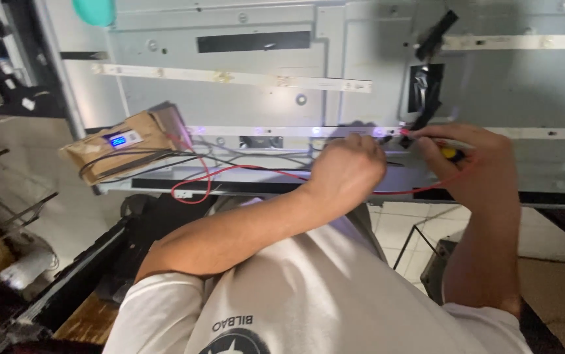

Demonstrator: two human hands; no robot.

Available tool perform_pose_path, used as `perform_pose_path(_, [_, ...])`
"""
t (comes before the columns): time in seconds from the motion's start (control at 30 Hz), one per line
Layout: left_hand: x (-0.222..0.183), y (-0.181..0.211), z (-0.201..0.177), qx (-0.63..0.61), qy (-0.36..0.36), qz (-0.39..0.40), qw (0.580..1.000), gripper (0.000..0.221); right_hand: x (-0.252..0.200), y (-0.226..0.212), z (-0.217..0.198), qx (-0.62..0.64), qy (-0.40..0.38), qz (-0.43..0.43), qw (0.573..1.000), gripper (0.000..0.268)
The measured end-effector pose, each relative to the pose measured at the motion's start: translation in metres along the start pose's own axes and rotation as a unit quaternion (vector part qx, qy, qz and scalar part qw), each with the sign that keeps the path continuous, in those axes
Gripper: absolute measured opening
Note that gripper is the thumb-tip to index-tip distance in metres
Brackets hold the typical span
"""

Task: Testing LED backlight strips with a digital tester and installing them into a television chassis.

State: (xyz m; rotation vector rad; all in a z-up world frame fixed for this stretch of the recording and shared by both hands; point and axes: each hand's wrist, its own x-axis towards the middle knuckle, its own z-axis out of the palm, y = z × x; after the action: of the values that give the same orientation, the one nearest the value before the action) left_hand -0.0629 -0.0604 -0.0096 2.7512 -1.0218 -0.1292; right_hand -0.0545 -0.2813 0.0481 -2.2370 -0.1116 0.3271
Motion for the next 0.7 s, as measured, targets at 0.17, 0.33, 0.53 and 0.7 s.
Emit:
perform_pose_path(0.17, [-0.0011,-0.0004,-0.0011,0.028,0.007,-0.001,1.000,0.016,-0.0004,-0.0054,0.0030,0.021,0.006,0.041,0.999,0.009])
perform_pose_path(0.33, [-0.0009,0.0017,0.0020,0.029,0.003,-0.004,1.000,0.017,-0.0037,-0.0015,0.0036,0.033,0.007,0.064,0.997,0.012])
perform_pose_path(0.53, [-0.0015,0.0031,0.0054,0.033,0.013,-0.010,0.999,0.019,-0.0020,-0.0044,0.0029,0.026,0.007,0.041,0.999,0.012])
perform_pose_path(0.7, [-0.0010,0.0026,0.0063,0.021,-0.003,-0.007,1.000,0.017,-0.0017,-0.0080,0.0026,0.048,0.004,0.078,0.996,0.011])
